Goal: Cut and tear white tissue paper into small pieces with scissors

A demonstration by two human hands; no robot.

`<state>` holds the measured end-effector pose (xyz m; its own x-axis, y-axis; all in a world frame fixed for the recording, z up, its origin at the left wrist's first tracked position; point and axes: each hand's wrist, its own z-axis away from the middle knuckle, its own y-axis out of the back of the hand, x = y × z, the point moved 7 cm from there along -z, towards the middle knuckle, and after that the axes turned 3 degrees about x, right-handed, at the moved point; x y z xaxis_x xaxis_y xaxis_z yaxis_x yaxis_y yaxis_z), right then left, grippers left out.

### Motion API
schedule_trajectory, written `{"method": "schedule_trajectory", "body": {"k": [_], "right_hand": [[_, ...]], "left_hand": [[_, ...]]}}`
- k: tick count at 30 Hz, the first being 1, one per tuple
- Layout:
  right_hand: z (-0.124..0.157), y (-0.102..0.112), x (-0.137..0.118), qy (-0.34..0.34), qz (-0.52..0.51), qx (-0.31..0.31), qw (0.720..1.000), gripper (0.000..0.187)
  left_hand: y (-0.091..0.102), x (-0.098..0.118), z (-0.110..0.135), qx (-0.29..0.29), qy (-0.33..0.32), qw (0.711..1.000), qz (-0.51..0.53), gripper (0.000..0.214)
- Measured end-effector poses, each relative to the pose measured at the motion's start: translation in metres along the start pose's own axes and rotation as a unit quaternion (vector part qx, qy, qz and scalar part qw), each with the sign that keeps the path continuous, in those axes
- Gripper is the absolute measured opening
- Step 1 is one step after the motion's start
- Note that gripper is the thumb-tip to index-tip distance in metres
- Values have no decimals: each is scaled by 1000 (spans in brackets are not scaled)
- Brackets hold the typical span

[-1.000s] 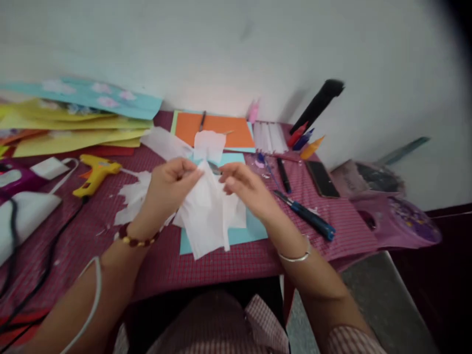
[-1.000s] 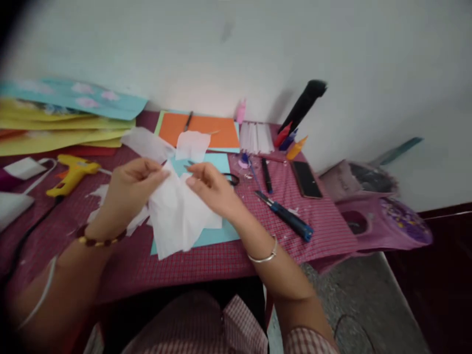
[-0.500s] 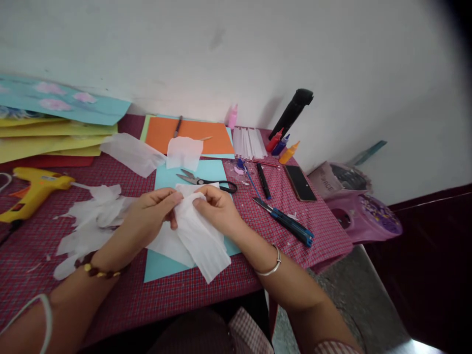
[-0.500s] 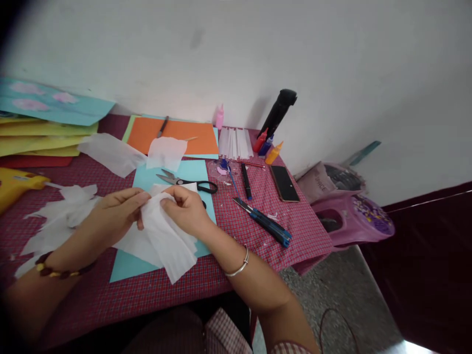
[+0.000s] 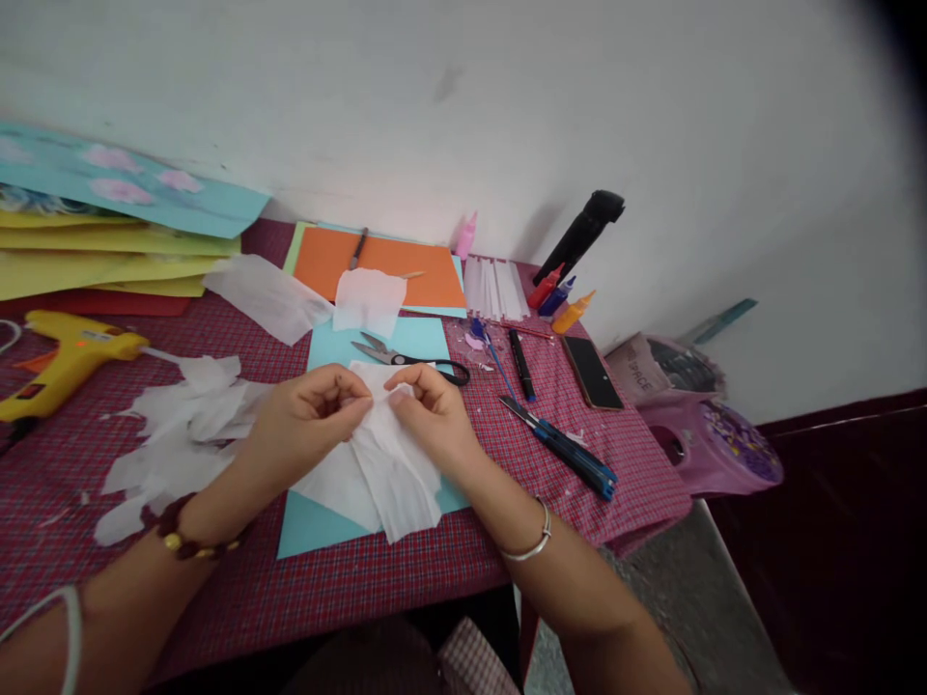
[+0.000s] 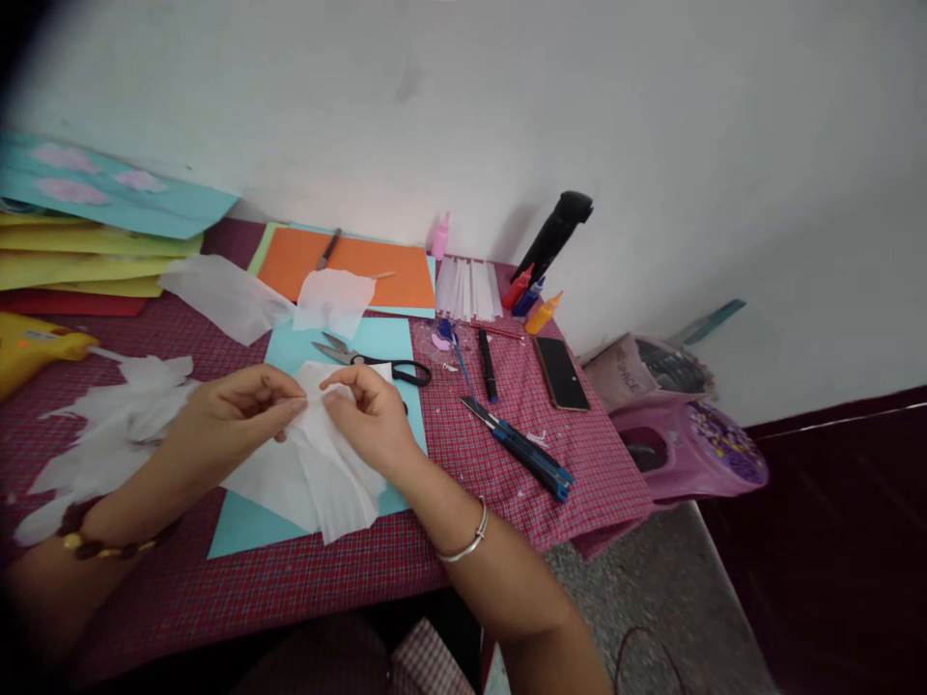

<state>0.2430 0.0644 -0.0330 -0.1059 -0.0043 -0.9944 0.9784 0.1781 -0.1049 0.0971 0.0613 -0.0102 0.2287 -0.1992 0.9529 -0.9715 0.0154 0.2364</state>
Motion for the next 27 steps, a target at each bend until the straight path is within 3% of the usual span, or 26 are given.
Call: {"method": "schedule_trajectory", "body": {"k": [3,8,13,17,22,27], "right_hand": [[0,-1,4,-18,3,10,1000,15],[1,-3,4,-5,41,9,999,9],[1,-3,-2,46,70,14,996,5],[1,-3,-1,23,74,21,997,5],[2,-1,3,-5,-6,15,1000,14],[3,0,5,-7,-28,29,999,15]], "left_hand": [[1,2,1,2,2,1000,6,13],[-4,-9,2,-48,57,997,19,34],[-8,-12,3,-64,85,994,25,26],[-13,-13,4,-73,95,992,45,24],[-11,-20,5,-64,114,991,24,24],[-12,-10,7,-89,99,991,-14,25]]}}
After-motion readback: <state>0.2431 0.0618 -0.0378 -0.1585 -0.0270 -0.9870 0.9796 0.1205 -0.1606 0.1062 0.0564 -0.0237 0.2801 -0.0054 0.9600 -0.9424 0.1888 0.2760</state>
